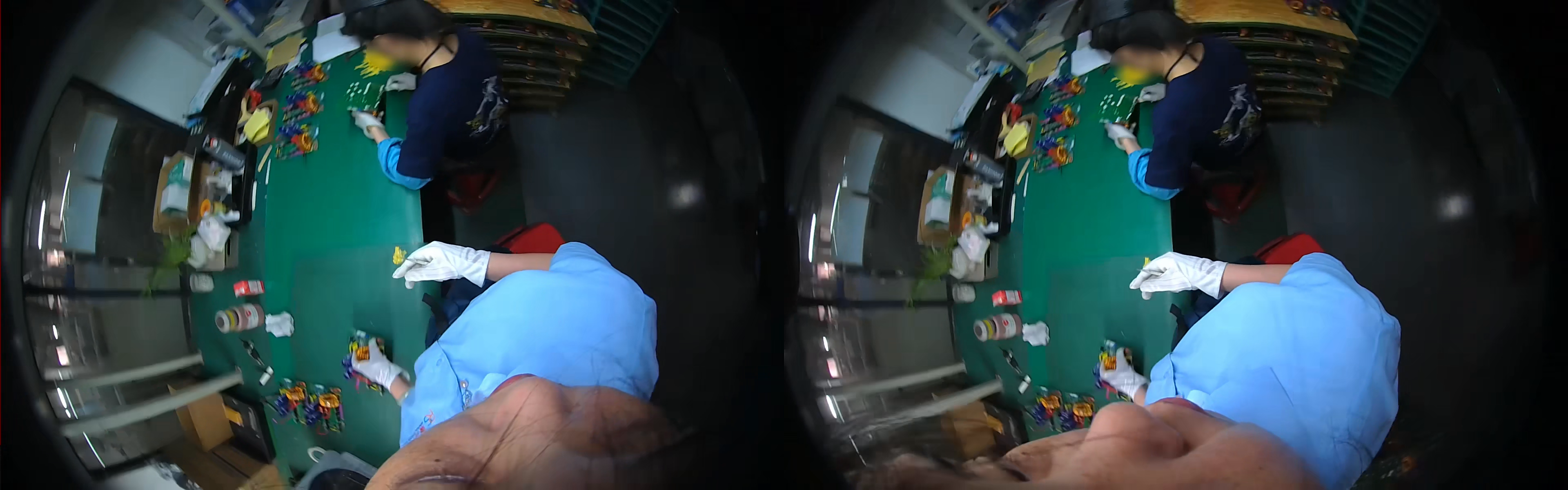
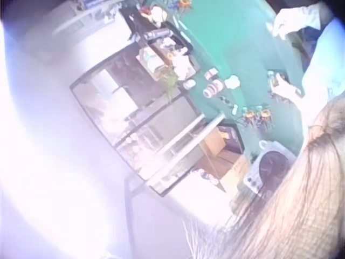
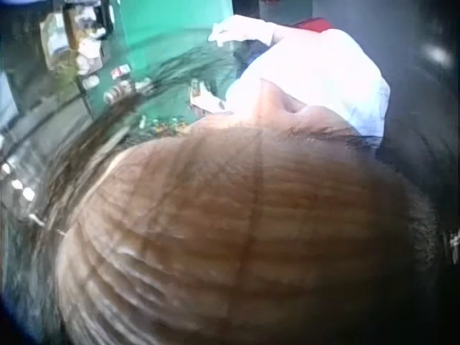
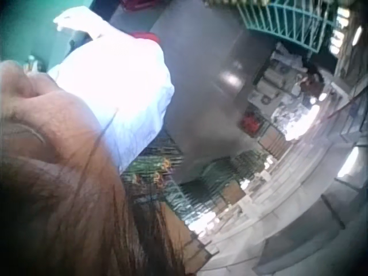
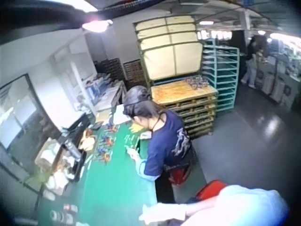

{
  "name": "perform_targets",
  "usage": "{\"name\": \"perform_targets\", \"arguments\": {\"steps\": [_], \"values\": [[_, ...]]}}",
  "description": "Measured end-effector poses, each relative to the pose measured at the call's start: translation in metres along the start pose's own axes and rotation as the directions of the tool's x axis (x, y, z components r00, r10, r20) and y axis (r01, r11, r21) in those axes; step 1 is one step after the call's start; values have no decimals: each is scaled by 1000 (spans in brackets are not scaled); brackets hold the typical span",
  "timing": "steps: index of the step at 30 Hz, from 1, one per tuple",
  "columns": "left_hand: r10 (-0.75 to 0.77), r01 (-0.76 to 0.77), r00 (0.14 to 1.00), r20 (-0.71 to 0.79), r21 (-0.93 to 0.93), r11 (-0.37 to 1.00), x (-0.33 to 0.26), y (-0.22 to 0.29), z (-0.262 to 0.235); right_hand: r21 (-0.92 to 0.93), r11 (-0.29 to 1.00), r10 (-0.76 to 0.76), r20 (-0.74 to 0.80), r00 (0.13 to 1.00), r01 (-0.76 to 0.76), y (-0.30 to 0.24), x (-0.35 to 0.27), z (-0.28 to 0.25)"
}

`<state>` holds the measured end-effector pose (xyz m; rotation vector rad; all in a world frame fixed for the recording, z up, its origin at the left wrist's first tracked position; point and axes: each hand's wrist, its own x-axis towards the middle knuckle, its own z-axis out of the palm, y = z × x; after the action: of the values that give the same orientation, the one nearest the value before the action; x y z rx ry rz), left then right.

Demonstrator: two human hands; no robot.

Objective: The person picks up green circuit boards from a green workbench, inspects them by turning them over, and places them into a multi-tiered green storage rack. The person repeatedly moves between the workbench and the rack, handling the boards one at a time.

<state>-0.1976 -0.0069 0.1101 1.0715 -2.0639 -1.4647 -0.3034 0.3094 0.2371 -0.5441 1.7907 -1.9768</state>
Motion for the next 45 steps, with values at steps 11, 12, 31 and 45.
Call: {"name": "perform_targets", "arguments": {"steps": [11, 12, 31, 45], "values": [[173, -184, 879, 444, -19, 983, -43, -38, 0, -102, 926, 367, 5, 930, -364, 69, 59, 62], [177, -193, 896, 408, -1, 981, -53, -37, -5, -127, 910, 401, 38, 915, -394, 73, 63, 68], [-500, 315, 815, -292, -501, 806, -185, -53, -75, -681, 642, 206, 595, 777, 352, 208, 118, 148], [-478, 391, 857, -191, -362, 846, -89, -65, -93, -554, 829, 538, 755, 376, -75, 112, 206, 123]]}}
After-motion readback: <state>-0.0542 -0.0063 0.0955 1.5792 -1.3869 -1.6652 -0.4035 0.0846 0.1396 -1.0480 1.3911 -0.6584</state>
